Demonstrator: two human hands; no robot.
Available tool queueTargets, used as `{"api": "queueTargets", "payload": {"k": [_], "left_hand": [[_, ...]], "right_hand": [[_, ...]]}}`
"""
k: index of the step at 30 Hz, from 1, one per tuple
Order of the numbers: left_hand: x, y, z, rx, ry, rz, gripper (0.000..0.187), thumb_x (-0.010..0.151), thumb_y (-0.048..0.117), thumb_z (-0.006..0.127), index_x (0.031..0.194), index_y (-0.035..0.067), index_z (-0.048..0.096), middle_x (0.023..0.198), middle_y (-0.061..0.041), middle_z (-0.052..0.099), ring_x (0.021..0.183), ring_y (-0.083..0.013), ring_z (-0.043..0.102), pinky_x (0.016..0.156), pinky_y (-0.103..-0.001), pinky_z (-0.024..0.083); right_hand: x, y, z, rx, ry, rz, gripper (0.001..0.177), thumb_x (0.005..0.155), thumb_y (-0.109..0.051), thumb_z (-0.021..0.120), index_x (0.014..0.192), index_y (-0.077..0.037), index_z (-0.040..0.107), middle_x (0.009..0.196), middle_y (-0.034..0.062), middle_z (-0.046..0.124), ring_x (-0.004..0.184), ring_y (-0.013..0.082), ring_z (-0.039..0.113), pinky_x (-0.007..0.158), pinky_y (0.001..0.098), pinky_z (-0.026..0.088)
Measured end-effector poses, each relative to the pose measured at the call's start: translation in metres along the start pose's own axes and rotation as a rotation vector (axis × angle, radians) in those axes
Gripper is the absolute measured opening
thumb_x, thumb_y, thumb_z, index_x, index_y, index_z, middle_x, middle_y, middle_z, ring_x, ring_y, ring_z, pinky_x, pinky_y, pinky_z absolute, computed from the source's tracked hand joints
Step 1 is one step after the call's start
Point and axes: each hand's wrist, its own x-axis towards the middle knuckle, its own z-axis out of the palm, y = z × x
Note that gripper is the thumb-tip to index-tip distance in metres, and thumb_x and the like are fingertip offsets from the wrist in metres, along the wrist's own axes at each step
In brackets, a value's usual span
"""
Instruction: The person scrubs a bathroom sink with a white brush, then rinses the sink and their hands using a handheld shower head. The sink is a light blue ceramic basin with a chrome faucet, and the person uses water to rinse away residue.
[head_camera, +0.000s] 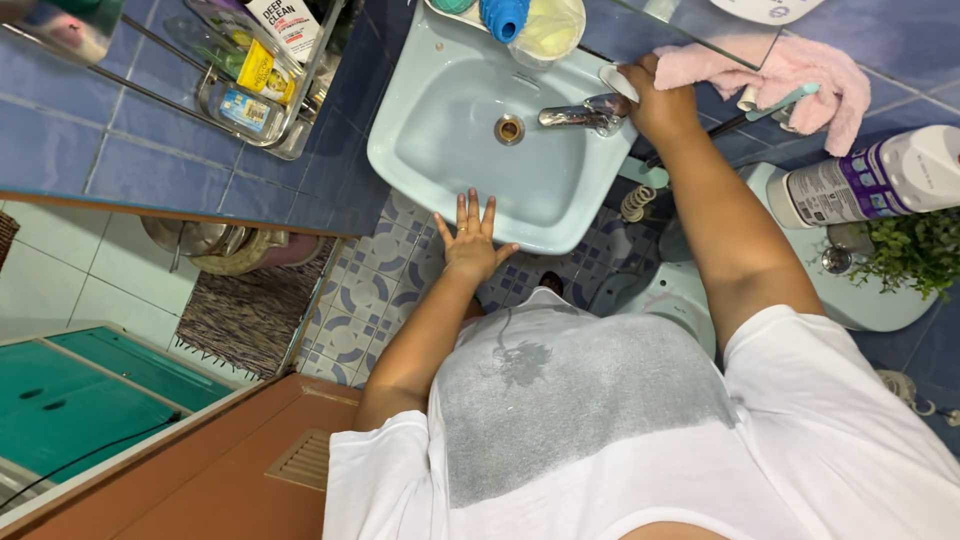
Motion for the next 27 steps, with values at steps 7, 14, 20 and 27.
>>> {"api": "queueTargets", "payload": {"k": [7, 14, 20, 27], "left_hand": [[-0.003, 0.001, -0.003, 0.004, -0.001, -0.016, 0.095, 0.083, 0.072, 0.037, 0.15, 0.022, -0.009, 0.156, -0.009, -0.022, 0.141, -0.0254, -0.026, 0.106, -0.066, -0.016], [-0.003, 0.001, 0.001, 0.012, 0.0, -0.022, 0.096, 0.083, 0.072, 0.037, 0.15, 0.021, -0.01, 0.155, -0.01, -0.022, 0.14, -0.0259, -0.027, 0.105, -0.065, -0.016], [0.001, 0.002, 0.002, 0.0, 0.002, -0.028, 0.097, 0.083, 0.071, 0.039, 0.15, 0.02, -0.008, 0.156, -0.012, -0.022, 0.14, -0.0271, -0.026, 0.104, -0.065, -0.016], [0.001, 0.001, 0.003, 0.006, 0.017, -0.022, 0.097, 0.083, 0.071, 0.039, 0.15, 0.018, -0.007, 0.155, -0.013, -0.021, 0.141, -0.0286, -0.025, 0.103, -0.068, -0.016]], "right_hand": [[-0.025, -0.008, -0.013, 0.027, 0.01, 0.227, 0.035, 0.081, -0.008, 0.08, 0.112, -0.007, 0.067, 0.105, 0.0118, 0.062, 0.098, 0.0351, 0.057, 0.082, 0.0445, 0.047], [-0.037, -0.008, -0.03, -0.025, 0.041, 0.248, 0.047, 0.068, -0.009, 0.082, 0.112, -0.008, 0.068, 0.109, 0.0151, 0.064, 0.097, 0.0414, 0.058, 0.082, 0.0441, 0.047], [-0.009, 0.006, 0.019, -0.014, -0.006, 0.179, 0.027, 0.088, -0.01, 0.08, 0.113, -0.01, 0.068, 0.104, 0.014, 0.061, 0.094, 0.0359, 0.06, 0.079, 0.0452, 0.048], [-0.04, -0.019, -0.02, 0.107, 0.074, 0.261, 0.047, 0.071, -0.006, 0.081, 0.117, -0.009, 0.069, 0.107, 0.0144, 0.063, 0.098, 0.0369, 0.056, 0.084, 0.0442, 0.045]]}}
